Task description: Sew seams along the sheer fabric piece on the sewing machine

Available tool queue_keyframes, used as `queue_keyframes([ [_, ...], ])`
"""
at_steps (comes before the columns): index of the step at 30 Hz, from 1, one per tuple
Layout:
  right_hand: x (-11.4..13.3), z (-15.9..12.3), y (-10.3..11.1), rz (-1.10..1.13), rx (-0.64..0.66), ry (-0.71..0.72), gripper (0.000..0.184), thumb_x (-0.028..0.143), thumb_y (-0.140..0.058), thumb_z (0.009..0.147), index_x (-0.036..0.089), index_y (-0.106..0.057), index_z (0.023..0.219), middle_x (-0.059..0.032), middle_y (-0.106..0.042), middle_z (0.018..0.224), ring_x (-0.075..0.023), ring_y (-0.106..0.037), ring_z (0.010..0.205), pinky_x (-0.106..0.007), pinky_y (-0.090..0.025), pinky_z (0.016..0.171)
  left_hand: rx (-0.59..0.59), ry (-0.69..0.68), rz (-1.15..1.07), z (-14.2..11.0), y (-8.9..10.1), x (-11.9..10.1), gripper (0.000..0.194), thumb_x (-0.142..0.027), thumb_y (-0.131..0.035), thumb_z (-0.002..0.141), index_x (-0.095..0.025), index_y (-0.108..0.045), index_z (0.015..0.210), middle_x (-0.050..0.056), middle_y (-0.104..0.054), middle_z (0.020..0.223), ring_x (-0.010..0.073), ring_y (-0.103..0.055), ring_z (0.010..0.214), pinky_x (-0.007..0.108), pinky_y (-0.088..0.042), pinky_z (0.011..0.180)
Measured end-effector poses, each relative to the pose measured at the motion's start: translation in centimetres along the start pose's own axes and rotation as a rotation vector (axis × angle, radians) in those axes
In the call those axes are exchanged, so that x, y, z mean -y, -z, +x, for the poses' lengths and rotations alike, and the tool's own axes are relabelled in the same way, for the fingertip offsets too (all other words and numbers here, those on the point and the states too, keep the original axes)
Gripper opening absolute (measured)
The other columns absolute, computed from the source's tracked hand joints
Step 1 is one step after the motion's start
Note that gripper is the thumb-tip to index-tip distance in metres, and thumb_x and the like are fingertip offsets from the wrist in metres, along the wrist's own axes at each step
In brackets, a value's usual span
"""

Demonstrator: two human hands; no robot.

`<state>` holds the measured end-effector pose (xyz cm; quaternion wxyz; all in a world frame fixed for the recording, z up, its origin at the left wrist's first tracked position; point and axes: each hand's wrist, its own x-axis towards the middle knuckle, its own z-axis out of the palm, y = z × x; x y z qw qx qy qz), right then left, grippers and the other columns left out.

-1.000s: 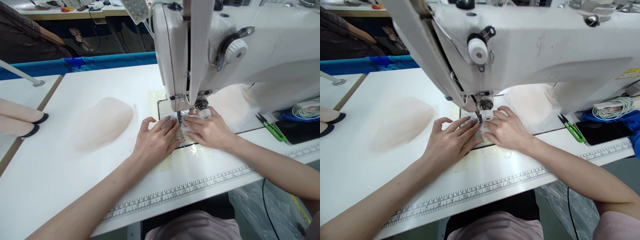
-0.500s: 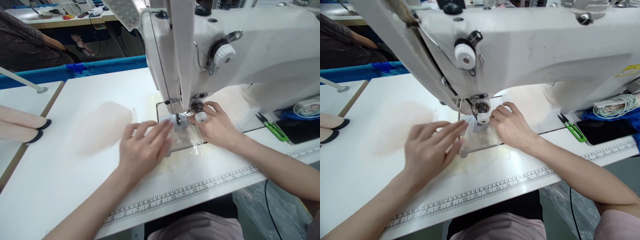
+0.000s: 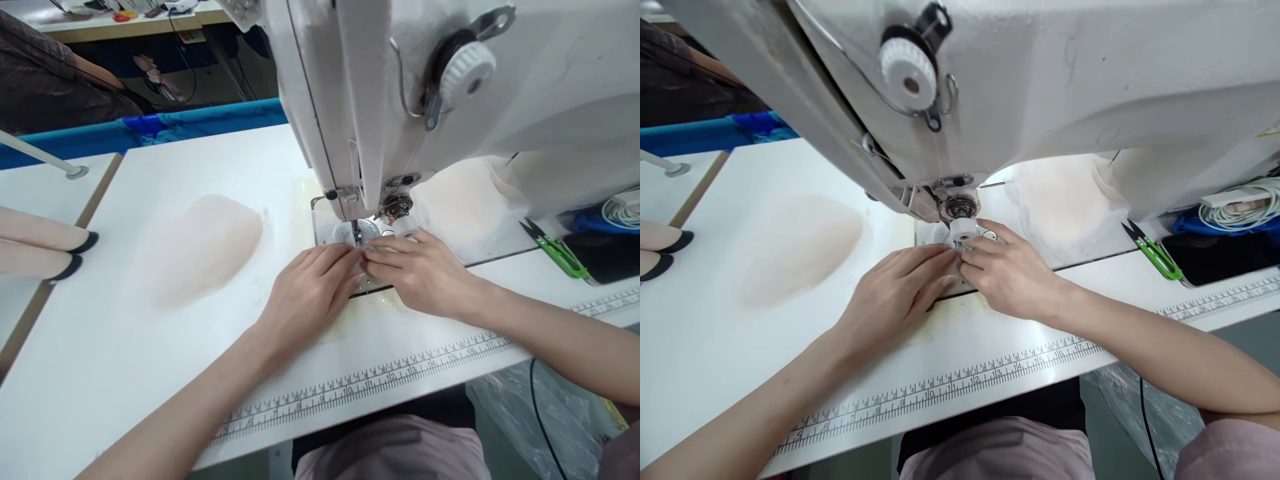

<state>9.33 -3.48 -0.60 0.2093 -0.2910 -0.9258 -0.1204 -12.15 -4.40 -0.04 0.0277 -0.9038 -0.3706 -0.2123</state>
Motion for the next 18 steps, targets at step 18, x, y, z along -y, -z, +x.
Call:
queue_keyframes([
  [18,-0.44,0.06,-0.88,0.011,0.127,-0.109,0.033,0.002,-0.039,0.085,0.012,-0.061,0.108,-0.0116,-0.069,0.118,-0.024,-0.058,0.114,-0.047,-0.039,0.102,0.004,-0.069,0.144,-0.26,-1.23,0.08,0.044,-0.041,-0.051,0.095,-0.009,-0.062,0.123,0.015,-0.065,0.124,0.0296,-0.059,0.12,0.049,-0.043,0.108],
])
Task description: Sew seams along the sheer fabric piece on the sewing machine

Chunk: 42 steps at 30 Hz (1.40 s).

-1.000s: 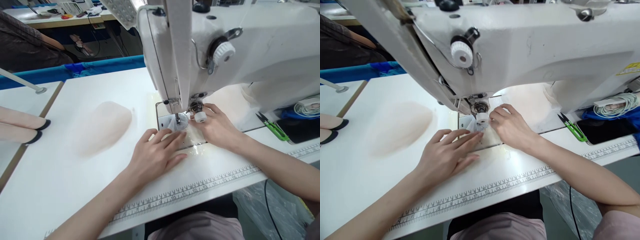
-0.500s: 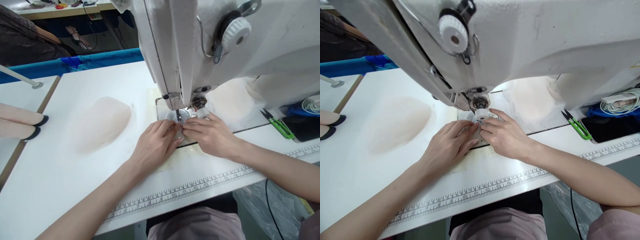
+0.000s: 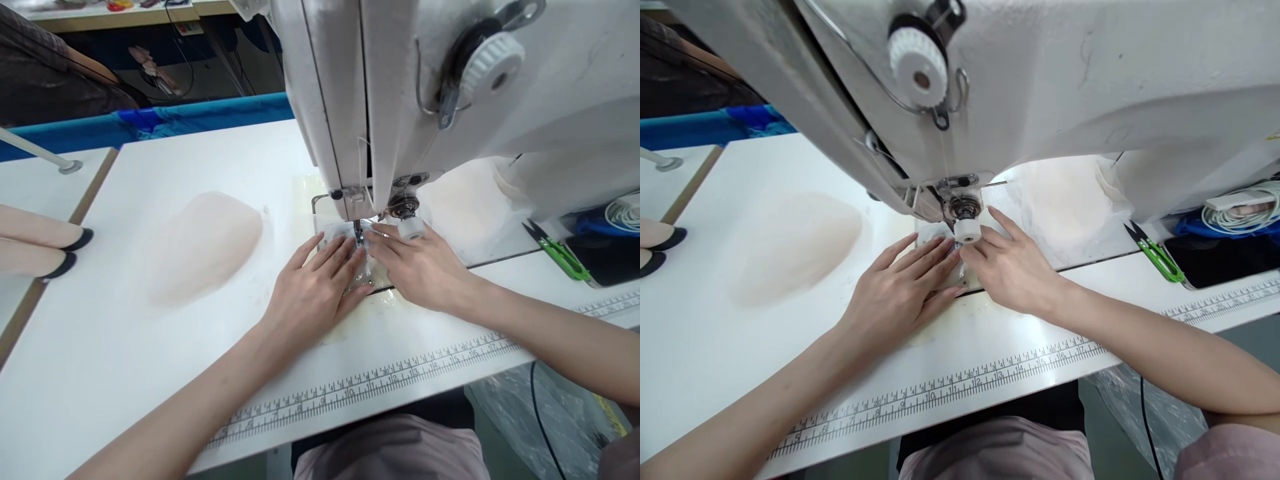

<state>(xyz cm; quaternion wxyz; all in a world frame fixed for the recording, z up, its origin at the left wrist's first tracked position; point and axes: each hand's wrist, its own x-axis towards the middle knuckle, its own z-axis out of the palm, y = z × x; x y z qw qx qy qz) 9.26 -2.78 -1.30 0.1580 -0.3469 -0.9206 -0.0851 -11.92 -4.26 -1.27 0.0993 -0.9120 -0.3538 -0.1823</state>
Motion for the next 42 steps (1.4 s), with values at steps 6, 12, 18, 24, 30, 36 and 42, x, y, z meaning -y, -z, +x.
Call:
queue_keyframes([
  [6,0.1,0.0,0.0,-0.025,0.006,-0.002,0.031,0.004,-0.041,0.085,0.012,-0.06,0.109,-0.0119,-0.069,0.117,-0.0239,-0.058,0.113,-0.047,-0.037,0.103,-0.008,-0.016,0.023,0.1,0.1,0.0,0.042,-0.04,-0.049,0.096,-0.01,-0.062,0.122,0.013,-0.065,0.124,0.0278,-0.06,0.12,0.05,-0.044,0.107],
  [12,0.1,0.0,-0.1,-0.047,0.006,-0.006,0.031,0.006,-0.041,0.086,0.011,-0.061,0.108,-0.0122,-0.069,0.116,-0.024,-0.059,0.11,-0.046,-0.037,0.101,0.0,-0.028,0.044,0.1,0.2,0.1,0.042,-0.04,-0.045,0.098,-0.011,-0.061,0.124,0.013,-0.065,0.124,0.0268,-0.06,0.12,0.05,-0.043,0.107],
  [18,0.0,0.0,-0.1,-0.058,-0.088,0.019,0.03,0.007,-0.039,0.091,0.014,-0.062,0.109,-0.0077,-0.07,0.114,-0.0205,-0.062,0.1,-0.042,-0.039,0.097,-0.037,-0.032,0.02,-0.1,0.4,0.0,0.038,-0.036,-0.051,0.095,-0.011,-0.06,0.123,0.012,-0.067,0.122,0.0261,-0.061,0.117,0.05,-0.043,0.108],
  [24,0.1,0.6,-0.1,-0.09,-0.223,0.067,0.026,0.008,-0.044,0.092,0.016,-0.067,0.102,-0.0028,-0.073,0.103,-0.0163,-0.062,0.088,-0.033,-0.04,0.086,-0.164,-0.021,-0.057,-0.1,0.4,0.2,0.016,-0.016,-0.057,0.091,-0.017,-0.066,0.103,0.005,-0.075,0.104,0.0188,-0.07,0.099,0.043,-0.047,0.103],
  [30,-0.3,1.0,-0.3,-0.069,-0.291,0.068,0.025,0.014,-0.048,0.095,0.022,-0.07,0.087,0.0045,-0.075,0.091,-0.012,-0.064,0.08,-0.028,-0.042,0.081,-0.172,0.071,-0.086,0.2,0.4,0.0,0.014,-0.018,-0.061,0.088,-0.017,-0.067,0.101,0.002,-0.075,0.099,0.0182,-0.07,0.091,0.038,-0.05,0.095],
  [36,-0.8,1.1,-0.7,0.167,-0.387,-0.123,0.023,0.03,-0.054,0.095,0.023,-0.074,0.086,0.0032,-0.073,0.072,-0.012,-0.063,0.066,-0.027,-0.048,0.071,0.105,0.276,-0.2,2.0,1.0,0.4,0.026,-0.026,-0.063,0.085,-0.017,-0.066,0.11,0.006,-0.068,0.11,0.0244,-0.064,0.092,0.036,-0.052,0.07],
  [42,-0.6,1.0,-0.6,0.249,-0.336,-0.136,0.02,0.029,-0.058,0.093,0.022,-0.074,0.084,0.0032,-0.074,0.075,-0.0136,-0.067,0.073,-0.028,-0.049,0.075,-0.049,0.15,-0.088,2.5,0.2,1.0,0.015,-0.029,-0.06,0.089,-0.02,-0.073,0.089,0.005,-0.071,0.094,0.0241,-0.063,0.085,0.04,-0.05,0.074],
])
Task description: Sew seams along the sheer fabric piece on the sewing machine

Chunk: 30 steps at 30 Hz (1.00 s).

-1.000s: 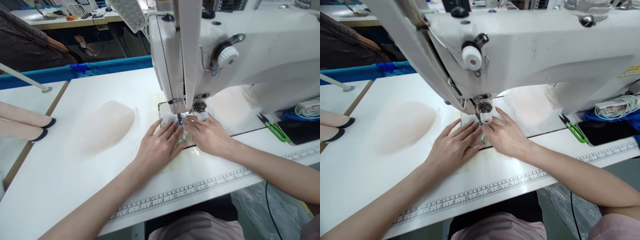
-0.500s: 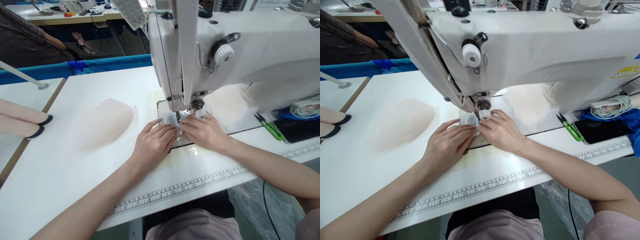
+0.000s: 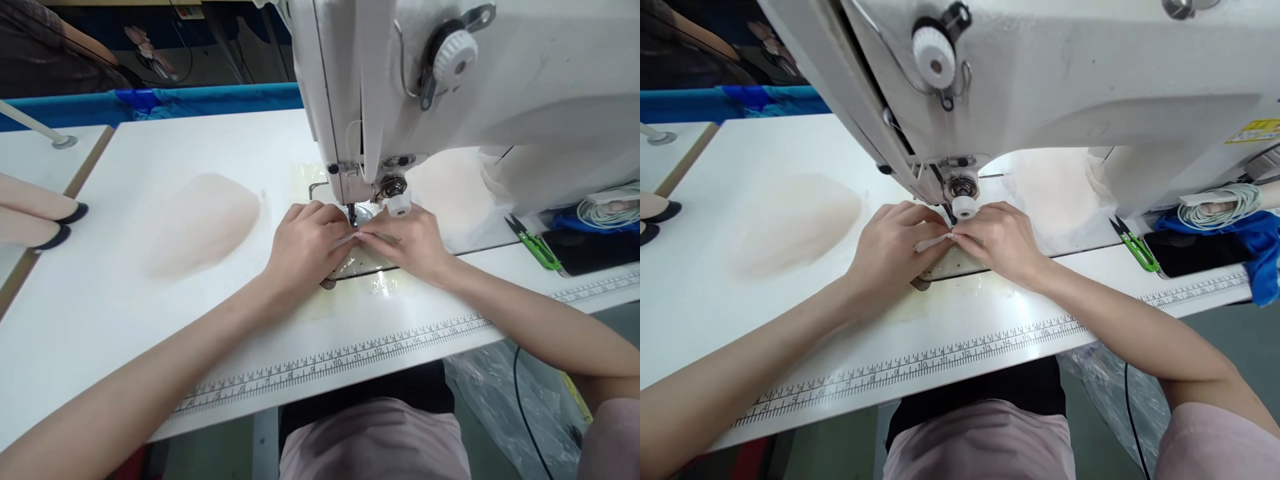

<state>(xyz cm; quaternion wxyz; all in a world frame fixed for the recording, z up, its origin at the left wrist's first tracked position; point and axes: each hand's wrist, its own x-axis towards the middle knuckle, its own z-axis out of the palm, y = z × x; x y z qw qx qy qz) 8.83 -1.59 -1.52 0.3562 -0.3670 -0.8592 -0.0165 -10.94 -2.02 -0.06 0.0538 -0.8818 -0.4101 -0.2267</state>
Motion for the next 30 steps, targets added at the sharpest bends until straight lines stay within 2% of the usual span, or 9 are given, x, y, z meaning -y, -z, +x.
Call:
queue_keyframes([
  [4,0.6,-0.9,0.5,-0.107,0.082,0.163,0.021,0.021,-0.055,0.093,0.02,-0.074,0.085,0.0001,-0.076,0.099,-0.0168,-0.069,0.095,-0.032,-0.052,0.086,-0.066,-0.184,0.15,-1.8,-0.1,-0.9,0.02,-0.018,-0.056,0.091,-0.016,-0.072,0.103,0.007,-0.073,0.107,0.0273,-0.064,0.099,0.041,-0.052,0.078],
  [9,1.3,-1.6,1.0,-0.258,0.136,0.309,0.024,0.02,-0.049,0.096,0.015,-0.072,0.1,-0.0038,-0.074,0.106,-0.0174,-0.067,0.103,-0.037,-0.048,0.103,-0.015,-0.233,0.171,-3.5,0.2,-1.6,0.028,-0.015,-0.053,0.092,-0.008,-0.065,0.116,0.01,-0.069,0.119,0.0245,-0.063,0.114,0.04,-0.051,0.096],
  [15,1.4,-1.4,1.2,-0.288,0.142,0.313,0.025,0.023,-0.048,0.097,0.018,-0.072,0.1,-0.0014,-0.074,0.109,-0.0154,-0.066,0.107,-0.034,-0.05,0.102,-0.015,-0.258,0.166,-3.4,0.4,-1.4,0.027,-0.014,-0.054,0.092,-0.006,-0.065,0.116,0.012,-0.068,0.119,0.0245,-0.065,0.111,0.041,-0.051,0.098],
  [30,1.2,-1.5,1.0,-0.234,0.132,0.283,0.024,0.022,-0.053,0.094,0.01,-0.072,0.102,-0.0073,-0.074,0.106,-0.0184,-0.067,0.105,-0.037,-0.049,0.101,0.002,-0.208,0.14,-3.1,0.4,-1.3,0.027,-0.015,-0.05,0.094,-0.009,-0.064,0.117,0.011,-0.067,0.12,0.023,-0.064,0.113,0.045,-0.048,0.103],
])
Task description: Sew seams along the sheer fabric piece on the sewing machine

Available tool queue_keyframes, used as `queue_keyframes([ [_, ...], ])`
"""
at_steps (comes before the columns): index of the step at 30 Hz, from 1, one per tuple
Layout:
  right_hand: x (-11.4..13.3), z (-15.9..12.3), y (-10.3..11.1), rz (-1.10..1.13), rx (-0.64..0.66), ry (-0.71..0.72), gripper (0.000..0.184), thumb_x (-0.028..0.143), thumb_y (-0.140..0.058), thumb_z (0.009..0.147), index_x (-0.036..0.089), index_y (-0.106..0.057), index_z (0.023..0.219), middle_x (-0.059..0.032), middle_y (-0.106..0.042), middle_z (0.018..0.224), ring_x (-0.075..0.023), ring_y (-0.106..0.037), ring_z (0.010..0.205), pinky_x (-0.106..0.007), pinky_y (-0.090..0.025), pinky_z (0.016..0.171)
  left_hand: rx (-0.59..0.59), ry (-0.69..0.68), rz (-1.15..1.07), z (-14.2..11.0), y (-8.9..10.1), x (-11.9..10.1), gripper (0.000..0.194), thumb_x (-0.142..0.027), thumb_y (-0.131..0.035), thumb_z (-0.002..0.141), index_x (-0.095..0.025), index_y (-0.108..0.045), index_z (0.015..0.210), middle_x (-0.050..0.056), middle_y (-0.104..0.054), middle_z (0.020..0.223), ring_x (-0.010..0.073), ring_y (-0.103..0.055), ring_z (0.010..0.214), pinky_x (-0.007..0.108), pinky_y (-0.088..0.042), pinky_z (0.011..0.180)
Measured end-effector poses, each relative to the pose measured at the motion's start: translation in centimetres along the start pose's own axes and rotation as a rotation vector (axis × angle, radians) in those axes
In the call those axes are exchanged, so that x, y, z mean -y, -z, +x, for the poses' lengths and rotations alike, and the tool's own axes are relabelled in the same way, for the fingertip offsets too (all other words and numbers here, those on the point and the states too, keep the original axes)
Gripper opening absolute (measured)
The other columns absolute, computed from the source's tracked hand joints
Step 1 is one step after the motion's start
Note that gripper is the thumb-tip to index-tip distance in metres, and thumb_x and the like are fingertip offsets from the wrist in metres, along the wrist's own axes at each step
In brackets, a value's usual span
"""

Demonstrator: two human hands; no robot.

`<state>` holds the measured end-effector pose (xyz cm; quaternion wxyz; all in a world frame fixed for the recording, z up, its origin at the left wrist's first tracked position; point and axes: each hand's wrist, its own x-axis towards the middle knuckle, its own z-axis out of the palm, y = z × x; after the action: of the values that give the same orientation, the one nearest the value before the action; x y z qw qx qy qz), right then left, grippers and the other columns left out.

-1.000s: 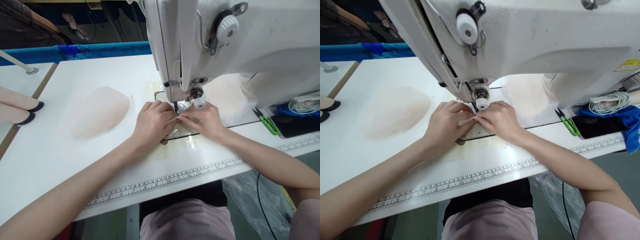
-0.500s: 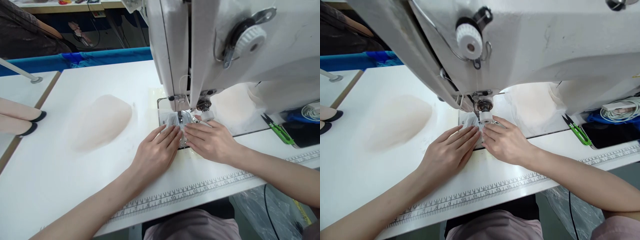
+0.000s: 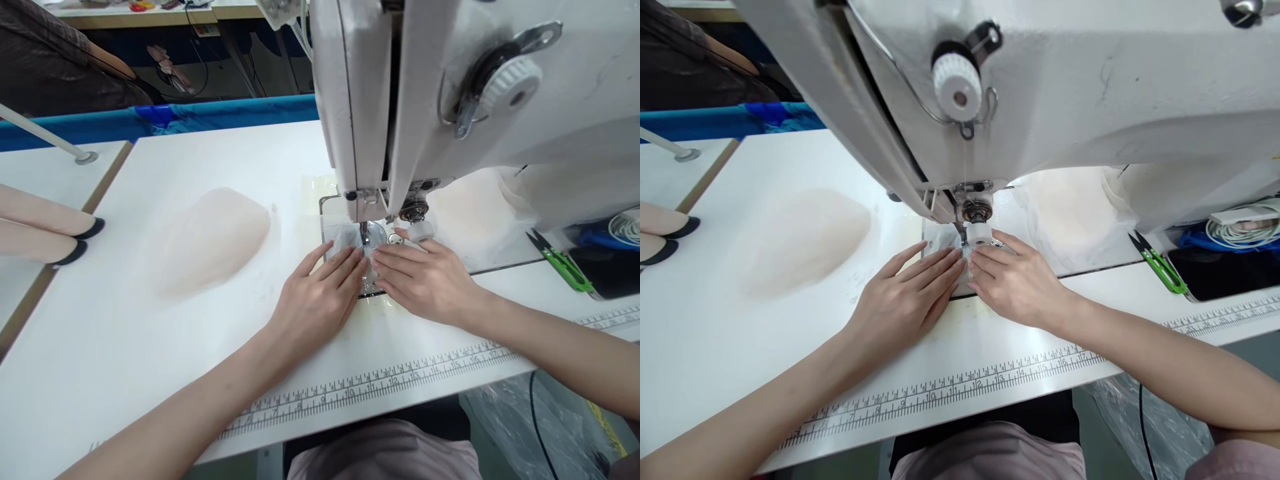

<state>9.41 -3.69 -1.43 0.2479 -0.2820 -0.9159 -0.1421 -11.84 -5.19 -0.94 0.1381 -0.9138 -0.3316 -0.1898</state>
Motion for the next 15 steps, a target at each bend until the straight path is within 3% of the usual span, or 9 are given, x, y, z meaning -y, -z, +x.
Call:
queue_keyframes([
  [8,-0.3,0.4,-0.3,-0.003,0.032,-0.034,0.026,0.023,-0.049,0.096,0.014,-0.073,0.103,-0.0072,-0.073,0.109,-0.019,-0.068,0.1,-0.04,-0.047,0.101,-0.003,0.051,-0.068,0.2,-0.6,0.5,0.032,-0.017,-0.05,0.094,-0.011,-0.063,0.122,0.013,-0.065,0.123,0.0262,-0.063,0.115,0.051,-0.045,0.106],
  [15,-0.4,0.3,0.0,-0.029,0.034,-0.021,0.03,0.01,-0.045,0.092,0.018,-0.072,0.103,-0.0023,-0.073,0.11,-0.0164,-0.068,0.098,-0.04,-0.044,0.103,-0.011,0.02,-0.014,-0.2,0.7,-0.6,0.024,-0.016,-0.053,0.093,-0.011,-0.067,0.112,0.01,-0.07,0.114,0.0233,-0.067,0.108,0.046,-0.049,0.103],
])
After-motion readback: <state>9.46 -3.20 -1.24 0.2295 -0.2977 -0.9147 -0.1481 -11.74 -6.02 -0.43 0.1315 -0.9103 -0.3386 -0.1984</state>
